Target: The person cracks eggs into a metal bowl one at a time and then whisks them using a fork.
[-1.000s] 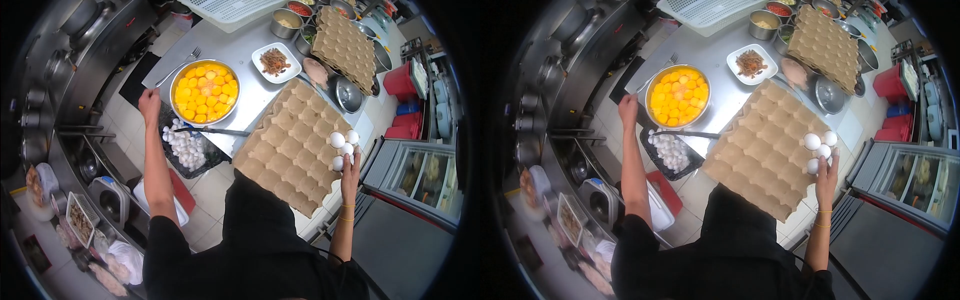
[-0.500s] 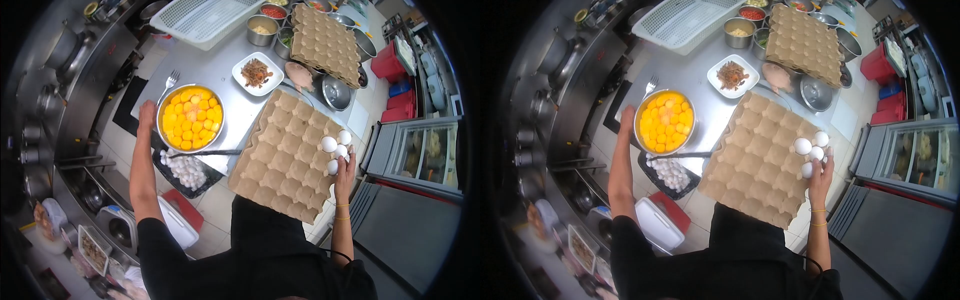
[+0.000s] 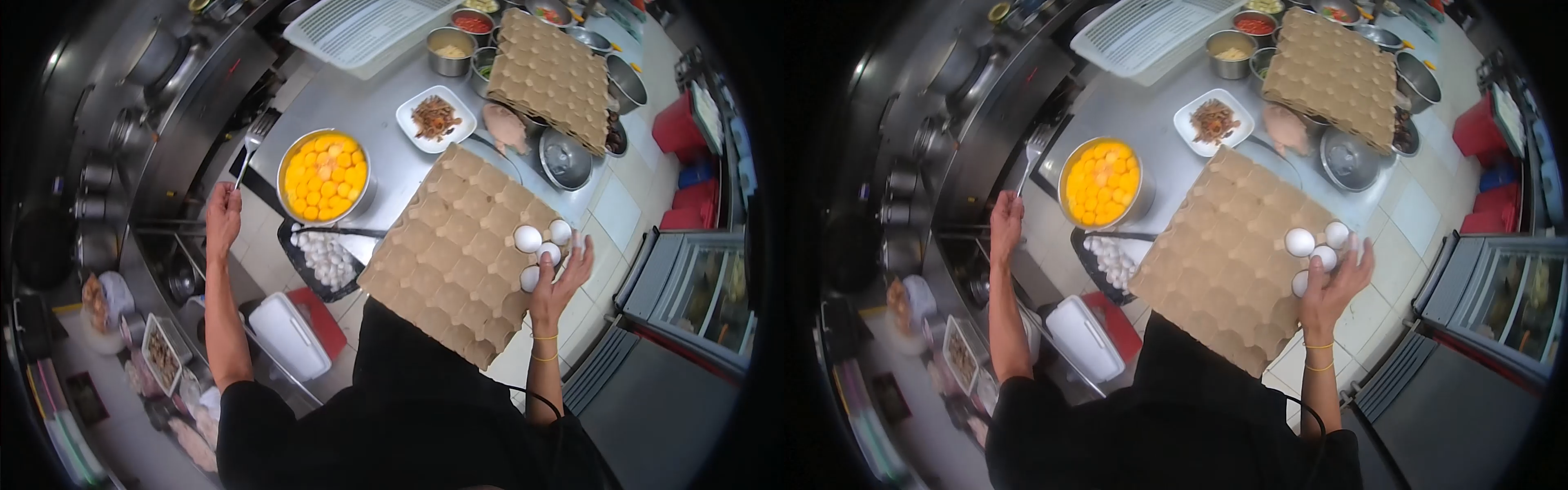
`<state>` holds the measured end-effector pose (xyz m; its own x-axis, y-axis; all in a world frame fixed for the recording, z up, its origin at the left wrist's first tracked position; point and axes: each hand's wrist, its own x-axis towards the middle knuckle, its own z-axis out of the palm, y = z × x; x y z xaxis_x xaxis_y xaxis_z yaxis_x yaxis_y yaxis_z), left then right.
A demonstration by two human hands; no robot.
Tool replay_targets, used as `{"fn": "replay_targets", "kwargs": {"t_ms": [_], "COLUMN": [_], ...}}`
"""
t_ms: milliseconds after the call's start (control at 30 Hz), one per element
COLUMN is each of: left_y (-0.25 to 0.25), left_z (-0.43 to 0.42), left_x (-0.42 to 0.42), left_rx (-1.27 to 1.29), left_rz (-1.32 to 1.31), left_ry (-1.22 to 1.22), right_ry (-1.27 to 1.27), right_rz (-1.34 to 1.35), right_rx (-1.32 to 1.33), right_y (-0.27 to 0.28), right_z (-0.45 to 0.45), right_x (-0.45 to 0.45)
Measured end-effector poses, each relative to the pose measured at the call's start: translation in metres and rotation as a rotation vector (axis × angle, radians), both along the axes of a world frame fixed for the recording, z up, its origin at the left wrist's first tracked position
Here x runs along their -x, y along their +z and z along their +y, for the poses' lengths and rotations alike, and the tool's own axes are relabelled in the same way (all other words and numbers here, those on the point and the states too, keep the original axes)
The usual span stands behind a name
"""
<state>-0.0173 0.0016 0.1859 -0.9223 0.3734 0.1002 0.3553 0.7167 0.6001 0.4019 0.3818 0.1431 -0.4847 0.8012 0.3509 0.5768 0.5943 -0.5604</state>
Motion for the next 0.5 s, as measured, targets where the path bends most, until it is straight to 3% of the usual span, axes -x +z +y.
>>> {"fn": "replay_targets", "kwargs": {"t_ms": [67,200,333,500], "left_y": [0.011,-0.010,-0.017,-0.030], "left_z": [0.004,0.007,0.002,-0.052], "left_x": [-0.022,-0.039,-0.055,-0.066], "left_rx": [0.091,-0.055,-0.094,-0.158], "left_rz": [0.147,-0.013,-0.114,-0.265], "left_ry": [0.028,0.073,0.060,0.132], "right_ry": [0.102,0.380,0.676,0.625], "right_rz": [0.116,0.221,0.282,-0.199], "right_rx": [-0.043,-0.135,-0.059,-0.036], "right_y": [0.025,0.077,0.065,0.004], "right_z": [0.009,0.022,0.022,0.023], "right_x": [0.023,0.120,0.285,0.472]}}
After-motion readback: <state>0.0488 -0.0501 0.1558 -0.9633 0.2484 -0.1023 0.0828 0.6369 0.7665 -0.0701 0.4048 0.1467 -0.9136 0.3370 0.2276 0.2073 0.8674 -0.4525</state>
